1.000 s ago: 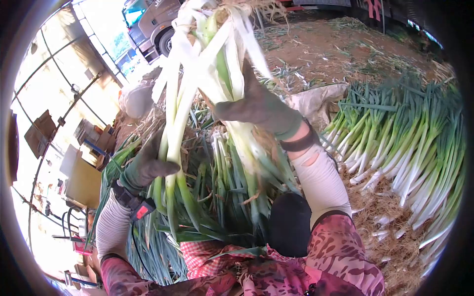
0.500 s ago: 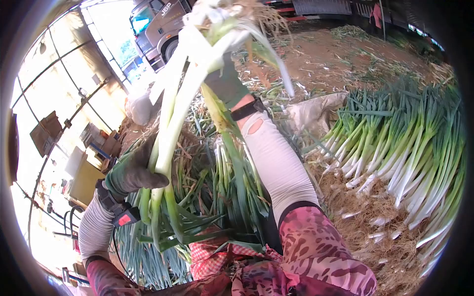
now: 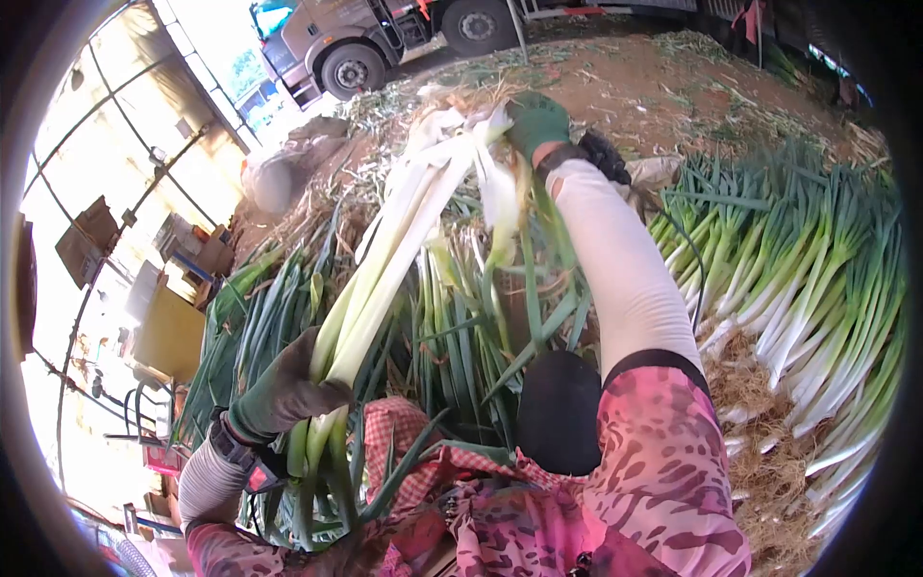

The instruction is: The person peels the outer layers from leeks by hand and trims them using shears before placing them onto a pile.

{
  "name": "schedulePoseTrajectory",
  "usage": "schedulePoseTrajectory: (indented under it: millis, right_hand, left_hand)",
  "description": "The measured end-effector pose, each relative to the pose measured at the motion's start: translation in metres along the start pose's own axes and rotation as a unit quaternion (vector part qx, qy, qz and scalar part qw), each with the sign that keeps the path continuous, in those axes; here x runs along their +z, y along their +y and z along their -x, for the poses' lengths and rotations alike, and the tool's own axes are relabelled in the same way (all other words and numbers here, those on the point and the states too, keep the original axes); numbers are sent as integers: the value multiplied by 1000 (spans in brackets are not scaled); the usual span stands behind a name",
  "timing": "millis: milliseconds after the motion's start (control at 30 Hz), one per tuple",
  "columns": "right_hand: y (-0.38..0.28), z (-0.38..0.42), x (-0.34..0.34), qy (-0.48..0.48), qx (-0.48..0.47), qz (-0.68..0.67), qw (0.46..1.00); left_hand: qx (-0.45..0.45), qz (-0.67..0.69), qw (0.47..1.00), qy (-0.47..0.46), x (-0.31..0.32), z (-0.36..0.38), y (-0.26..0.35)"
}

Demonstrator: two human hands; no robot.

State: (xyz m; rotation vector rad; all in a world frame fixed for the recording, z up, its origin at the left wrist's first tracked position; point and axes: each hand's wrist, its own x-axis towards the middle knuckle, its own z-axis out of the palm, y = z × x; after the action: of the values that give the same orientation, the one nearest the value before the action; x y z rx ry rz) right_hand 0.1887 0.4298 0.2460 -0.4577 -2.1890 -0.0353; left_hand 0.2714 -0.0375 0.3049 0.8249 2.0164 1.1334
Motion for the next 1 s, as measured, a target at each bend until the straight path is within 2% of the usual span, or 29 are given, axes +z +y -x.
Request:
schedulePoseTrajectory:
  millis: [33, 67, 100, 133, 167, 200, 233, 267, 333, 367, 433, 467, 533, 600, 633, 667, 700, 733, 800, 833, 900, 933, 967, 1000]
  right_hand:
    - [11, 1, 7, -8, -9, 13, 1000]
    - [30, -1, 9, -37, 51, 12, 998]
    - [58, -3, 12, -66, 113, 11, 991]
    - [85, -9, 16, -91, 174, 8, 981]
    - [115, -14, 31, -37, 286, 246, 925]
    - [151, -7, 20, -21, 339, 233, 911]
    - [184, 3, -5, 3, 347, 143, 927]
    - [209, 15, -25, 16, 336, 52, 940]
    - [235, 37, -35, -42, 264, -95, 959]
    - [243, 52, -35, -75, 240, -176, 952]
    - [217, 76, -46, -111, 210, -327, 915]
    - [195, 87, -52, -119, 207, -413, 879]
    - [138, 106, -59, -149, 207, -572, 780]
    - [78, 118, -55, -217, 212, -671, 677]
    - [47, 123, -46, -271, 195, -685, 647]
    - [15, 127, -34, -325, 155, -681, 637]
    - [-10, 130, -17, -368, 19, -606, 705]
    - [-28, 145, 53, -369, 106, -802, 458]
    - [-75, 184, 48, -315, 147, -798, 493]
    - [-85, 207, 56, -243, 63, -768, 589]
    - [-101, 201, 71, -289, 18, -580, 762]
    - [-113, 179, 69, -399, 56, -410, 818]
    - [-108, 185, 48, -262, -119, -289, 913]
    - [-106, 190, 63, -241, -129, -281, 920]
  left_hand:
    - [-10, -11, 1000, -12, 2, 0, -3]
    - [-15, -23, 999, -23, 3, -2, -4]
    - [28, -67, 996, -52, -3, 3, -33]
    - [29, -118, 992, -36, 3, 19, -55]
    - [-30, 31, 996, -72, 13, 36, -63]
    - [-91, 177, 974, -106, 19, 57, -73]
    - [-92, 116, 980, -133, 20, 76, -116]
    - [-92, -37, 988, -119, 22, 85, -117]
    - [-43, -33, 994, -96, 31, 79, -133]
    - [-69, 74, 994, -46, 37, 68, -124]
    - [-77, -11, 997, -22, 31, 45, -131]
    - [-89, -36, 995, 4, 31, 37, -131]
    - [-39, -89, 994, 43, 34, 20, -151]
    - [3, -140, 988, 64, 38, 13, -150]
    - [21, -163, 984, 69, 42, 11, -140]
    - [40, -184, 979, 73, 45, 11, -135]
    - [81, -190, 976, 74, 48, 7, -144]
    - [69, -216, 971, 70, 52, 7, -142]
    - [43, -267, 961, 67, 63, 12, -138]
    - [26, -333, 941, 46, 67, 15, -146]
    - [38, -231, 970, 62, 83, 13, -152]
    - [46, -179, 980, 70, 90, 11, -156]
    - [24, -131, 989, 60, 94, 11, -165]
    - [13, -90, 994, 56, 98, 5, -174]
